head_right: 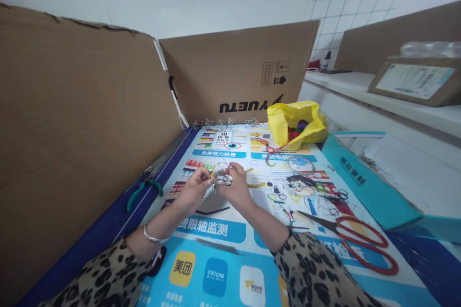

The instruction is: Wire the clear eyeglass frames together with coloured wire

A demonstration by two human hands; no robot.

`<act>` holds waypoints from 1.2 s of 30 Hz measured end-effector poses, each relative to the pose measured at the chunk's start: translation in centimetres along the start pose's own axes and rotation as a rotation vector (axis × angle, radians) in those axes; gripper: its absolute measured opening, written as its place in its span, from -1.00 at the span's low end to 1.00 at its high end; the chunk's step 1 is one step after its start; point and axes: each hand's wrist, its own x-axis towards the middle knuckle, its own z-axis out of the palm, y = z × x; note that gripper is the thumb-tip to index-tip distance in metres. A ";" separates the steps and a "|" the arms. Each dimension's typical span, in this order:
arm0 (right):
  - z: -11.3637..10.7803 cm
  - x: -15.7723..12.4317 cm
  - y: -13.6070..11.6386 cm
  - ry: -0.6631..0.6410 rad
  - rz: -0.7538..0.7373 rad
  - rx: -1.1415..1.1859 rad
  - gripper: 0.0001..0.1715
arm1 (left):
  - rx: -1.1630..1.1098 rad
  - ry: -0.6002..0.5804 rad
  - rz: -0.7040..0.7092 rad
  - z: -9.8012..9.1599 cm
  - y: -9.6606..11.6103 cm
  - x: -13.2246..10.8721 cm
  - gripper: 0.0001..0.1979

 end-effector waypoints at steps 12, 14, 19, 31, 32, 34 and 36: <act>-1.9 0.8 -0.4 -0.234 0.272 0.576 -0.76 | 0.646 0.188 0.110 -0.8 0.4 0.8 -0.94; -2.1 0.9 -0.4 -0.258 0.293 0.634 -0.77 | 0.592 0.230 0.064 -1.2 0.1 1.2 -0.92; -2.3 1.0 -0.4 -0.263 0.314 0.786 -0.77 | 0.321 0.146 -0.008 -1.9 -0.4 1.7 -0.87; -2.5 1.7 0.6 -0.150 0.075 0.581 -0.66 | -0.065 -0.053 -0.151 -1.2 0.5 0.8 -0.87; -2.4 1.7 0.6 -0.130 0.037 0.540 -0.64 | -0.042 -0.044 -0.137 -1.2 0.4 0.8 -0.86; -2.3 1.6 0.5 -0.134 0.014 0.513 -0.59 | -0.004 -0.015 -0.121 -1.3 0.3 0.9 -0.85; -2.2 1.5 0.5 -0.195 0.047 0.538 -0.53 | -0.008 0.004 -0.119 -1.3 0.3 1.0 -0.85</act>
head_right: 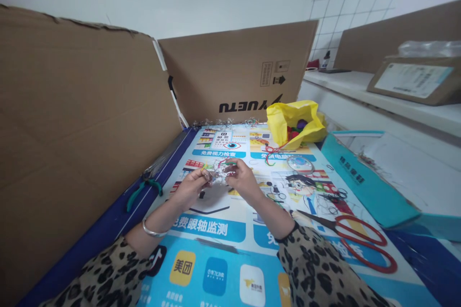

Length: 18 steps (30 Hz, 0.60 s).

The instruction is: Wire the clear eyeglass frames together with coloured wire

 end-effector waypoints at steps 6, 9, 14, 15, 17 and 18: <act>0.1 -0.2 0.1 -0.069 0.032 0.025 -0.53 | -0.140 -0.115 0.021 0.2 0.8 -0.4 -0.92; 0.2 -0.1 0.1 -0.003 -0.019 0.056 -0.55 | -0.169 -0.139 0.022 0.2 0.9 -0.6 -0.93; 0.4 -0.1 -0.5 0.011 0.024 0.253 -0.56 | -0.211 -0.106 0.024 -0.2 0.6 -0.3 -0.93; 0.3 -0.2 -0.6 0.013 0.029 0.275 -0.56 | -0.214 -0.090 0.024 -0.3 0.5 -0.2 -0.93; 0.2 -0.2 -0.8 0.012 0.048 0.320 -0.59 | -0.219 -0.068 0.025 -0.4 0.4 -0.1 -0.92; 0.0 -0.2 -0.8 0.014 0.064 0.344 -0.61 | -0.221 -0.066 0.025 -0.4 0.3 -0.1 -0.92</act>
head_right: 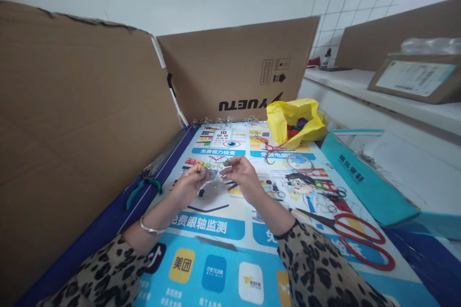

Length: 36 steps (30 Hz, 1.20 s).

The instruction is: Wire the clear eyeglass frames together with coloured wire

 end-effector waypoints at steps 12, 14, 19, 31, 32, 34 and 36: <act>0.6 -0.3 -0.3 0.156 -0.444 -0.936 -0.84 | 0.069 0.163 0.046 -0.2 -0.5 0.2 -0.88; 1.0 -0.5 -0.2 0.092 -0.504 -1.018 -0.83 | 0.096 0.165 0.054 0.0 -0.5 0.1 -0.89; 1.3 -0.7 0.7 0.068 -0.493 -1.149 -0.71 | 0.177 0.151 0.072 0.7 -0.7 -0.4 -0.90; 1.3 -0.7 2.2 0.082 -0.169 -0.820 -0.70 | 0.134 0.070 0.114 1.8 -1.2 -0.9 -0.84; 1.3 -0.7 2.1 0.085 -0.166 -0.788 -0.72 | 0.124 0.061 0.112 1.8 -1.3 -0.9 -0.84; 1.4 -0.6 1.9 0.085 -0.165 -0.770 -0.76 | 0.128 0.061 0.111 1.8 -1.3 -0.9 -0.84; 1.5 -0.6 1.7 0.082 -0.185 -0.792 -0.79 | 0.192 0.089 0.116 1.6 -1.2 -0.8 -0.87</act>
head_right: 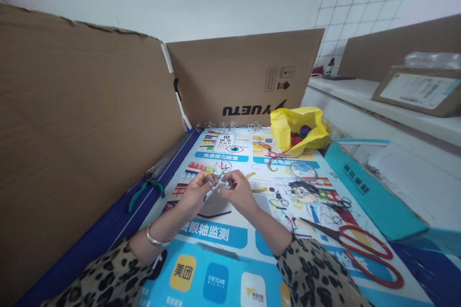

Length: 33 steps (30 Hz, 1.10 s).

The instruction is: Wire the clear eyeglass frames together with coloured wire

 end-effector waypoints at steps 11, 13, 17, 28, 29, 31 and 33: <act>-0.7 0.2 -0.4 0.103 -0.187 -0.160 -0.74 | 0.736 0.144 0.473 -1.9 1.2 0.6 -0.78; -1.0 0.4 -0.1 0.099 -0.182 -0.190 -0.73 | 0.701 0.161 0.457 -1.7 1.2 0.3 -0.79; -1.8 1.1 0.8 0.058 -0.117 -0.212 -0.71 | 0.543 0.177 0.339 -1.3 1.2 0.3 -0.86; -4.4 4.7 -0.6 -0.386 0.081 -0.202 -0.76 | 0.226 0.088 -0.036 -1.1 0.8 0.7 -0.81; -4.8 5.5 -0.9 -0.480 0.091 -0.184 -0.73 | 0.213 0.128 -0.024 -1.3 0.7 0.9 -0.80; -5.9 6.9 -1.5 -0.632 0.138 -0.094 -0.59 | 0.194 0.196 -0.006 -1.7 0.3 1.2 -0.79; -6.9 8.1 -1.6 -0.757 0.195 0.020 -0.47 | 0.179 0.225 0.005 -2.0 0.0 1.4 -0.78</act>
